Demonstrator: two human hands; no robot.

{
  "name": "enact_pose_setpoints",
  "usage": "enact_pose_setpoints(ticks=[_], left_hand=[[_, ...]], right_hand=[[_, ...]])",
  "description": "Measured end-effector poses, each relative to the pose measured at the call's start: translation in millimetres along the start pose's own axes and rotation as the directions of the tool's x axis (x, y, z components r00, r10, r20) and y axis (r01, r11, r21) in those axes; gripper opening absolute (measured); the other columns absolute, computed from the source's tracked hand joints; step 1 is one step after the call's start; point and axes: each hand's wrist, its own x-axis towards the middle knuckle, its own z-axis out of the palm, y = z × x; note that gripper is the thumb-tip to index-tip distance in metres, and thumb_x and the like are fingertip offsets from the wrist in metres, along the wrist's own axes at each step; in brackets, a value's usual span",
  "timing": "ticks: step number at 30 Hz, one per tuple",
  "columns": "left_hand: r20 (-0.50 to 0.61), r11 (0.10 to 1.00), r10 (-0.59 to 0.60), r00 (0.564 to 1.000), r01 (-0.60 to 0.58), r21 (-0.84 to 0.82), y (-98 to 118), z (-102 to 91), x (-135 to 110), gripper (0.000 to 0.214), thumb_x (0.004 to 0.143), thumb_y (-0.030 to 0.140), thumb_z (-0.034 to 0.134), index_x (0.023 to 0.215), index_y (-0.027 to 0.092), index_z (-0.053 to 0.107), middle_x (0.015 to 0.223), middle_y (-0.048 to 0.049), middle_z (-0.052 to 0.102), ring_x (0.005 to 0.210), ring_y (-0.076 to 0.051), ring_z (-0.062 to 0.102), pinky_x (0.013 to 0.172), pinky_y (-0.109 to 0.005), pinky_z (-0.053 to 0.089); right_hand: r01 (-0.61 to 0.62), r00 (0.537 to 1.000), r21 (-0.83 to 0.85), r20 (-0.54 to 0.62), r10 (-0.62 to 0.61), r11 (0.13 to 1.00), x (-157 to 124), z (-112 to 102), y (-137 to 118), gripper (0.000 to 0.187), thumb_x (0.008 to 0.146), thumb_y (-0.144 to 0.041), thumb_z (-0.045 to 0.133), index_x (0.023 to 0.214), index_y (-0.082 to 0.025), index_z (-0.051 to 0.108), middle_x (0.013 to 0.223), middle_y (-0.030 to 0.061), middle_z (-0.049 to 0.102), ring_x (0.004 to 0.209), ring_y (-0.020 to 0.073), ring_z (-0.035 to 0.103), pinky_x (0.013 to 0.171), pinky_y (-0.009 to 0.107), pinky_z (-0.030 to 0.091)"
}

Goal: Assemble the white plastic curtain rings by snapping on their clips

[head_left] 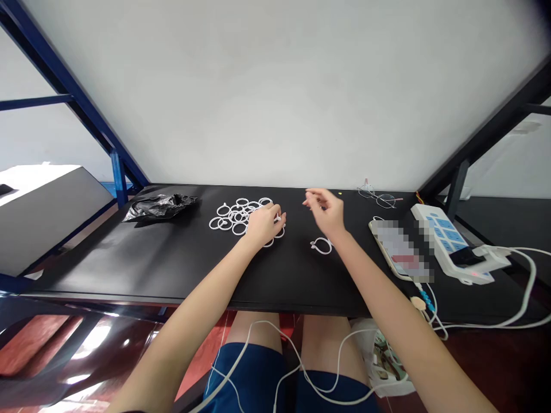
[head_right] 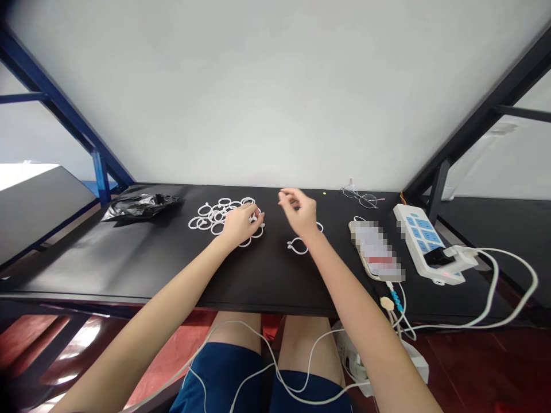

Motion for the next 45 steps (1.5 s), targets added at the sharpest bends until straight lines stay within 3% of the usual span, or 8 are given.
enact_pose_setpoints(ticks=[3,9,13,17,20,35,41,45], left_hand=[[0.078,1.000,-0.002,0.997,0.000,0.020,-3.4,2.3,0.7,0.021,0.088,0.036,0.053,0.077,0.020,0.059,0.079,-0.0032,0.060,0.077,-0.017,0.058,0.061,-0.026,0.035],[0.139,1.000,0.005,0.990,-0.005,0.006,-4.8,3.5,-0.3,0.021,0.086,0.037,0.058,0.075,0.020,0.058,0.086,-0.0047,0.063,0.093,-0.021,0.057,0.064,-0.026,0.039],[0.138,1.000,0.011,0.990,-0.011,0.001,-4.3,3.1,-0.4,0.022,0.084,0.039,0.060,0.075,0.020,0.056,0.086,-0.0037,0.063,0.094,-0.022,0.056,0.062,-0.027,0.039],[0.132,1.000,0.008,0.991,-0.007,-0.010,-4.4,2.9,-0.6,0.024,0.082,0.043,0.063,0.077,0.020,0.056,0.087,-0.0036,0.063,0.094,-0.022,0.056,0.061,-0.027,0.038],[0.119,1.000,0.007,0.993,-0.005,-0.014,-4.4,3.2,-1.1,0.026,0.082,0.045,0.063,0.077,0.020,0.057,0.086,-0.0040,0.063,0.093,-0.022,0.056,0.061,-0.027,0.038],[0.030,0.999,0.022,0.999,-0.021,-0.037,-2.4,2.2,-2.0,0.028,0.086,0.045,0.059,0.076,0.019,0.057,0.080,-0.0043,0.061,0.087,-0.020,0.055,0.063,-0.028,0.037],[-0.010,0.999,0.020,1.000,-0.020,-0.038,-2.2,2.1,-2.4,0.027,0.087,0.045,0.057,0.079,0.019,0.058,0.084,-0.0058,0.059,0.093,-0.022,0.053,0.066,-0.028,0.039],[-0.093,0.991,0.013,0.996,-0.025,-0.130,2.3,-1.7,-1.6,0.024,0.090,0.041,0.054,0.093,0.018,0.059,0.096,-0.0078,0.061,0.100,-0.022,0.053,0.075,-0.030,0.044]], right_hand=[[-0.176,0.981,-0.121,0.057,0.183,0.977,16.9,-22.8,21.3,0.029,0.083,-0.043,0.056,0.084,-0.016,0.066,0.062,0.0032,0.066,0.057,0.0158,0.062,0.061,0.028,0.050],[-0.236,0.928,-0.488,0.143,0.344,0.840,29.4,-53.4,44.6,0.023,0.075,-0.040,0.063,0.075,-0.017,0.068,0.064,0.0024,0.065,0.062,0.0159,0.060,0.065,0.028,0.046],[-0.302,0.838,-0.586,0.213,0.502,0.752,30.1,-62.6,46.2,0.024,0.070,-0.040,0.068,0.078,-0.017,0.069,0.069,0.0023,0.066,0.062,0.0142,0.059,0.060,0.026,0.045],[-0.405,0.694,-0.579,0.308,0.650,0.708,28.8,-67.9,52.3,0.026,0.067,-0.037,0.073,0.081,-0.015,0.067,0.065,0.0011,0.063,0.052,0.0106,0.054,0.046,0.022,0.041],[-0.444,0.660,-0.542,0.341,0.670,0.713,27.9,-70.1,57.9,0.025,0.065,-0.031,0.076,0.080,-0.015,0.065,0.064,0.0003,0.062,0.051,0.0101,0.054,0.042,0.020,0.041],[-0.413,0.730,-0.448,0.359,0.582,0.793,26.1,-64.8,68.0,0.009,0.061,-0.015,0.074,0.064,-0.014,0.066,0.055,0.0007,0.062,0.046,0.0113,0.056,0.041,0.020,0.044],[-0.323,0.839,-0.469,0.259,0.478,0.822,26.3,-59.5,60.0,0.005,0.063,-0.016,0.069,0.067,-0.016,0.066,0.059,-0.0002,0.064,0.053,0.0121,0.057,0.055,0.025,0.047],[-0.219,0.911,-0.286,0.282,0.300,0.933,24.5,-47.9,48.3,0.010,0.066,-0.025,0.069,0.069,-0.016,0.067,0.062,0.0007,0.065,0.058,0.0131,0.058,0.061,0.027,0.046]])
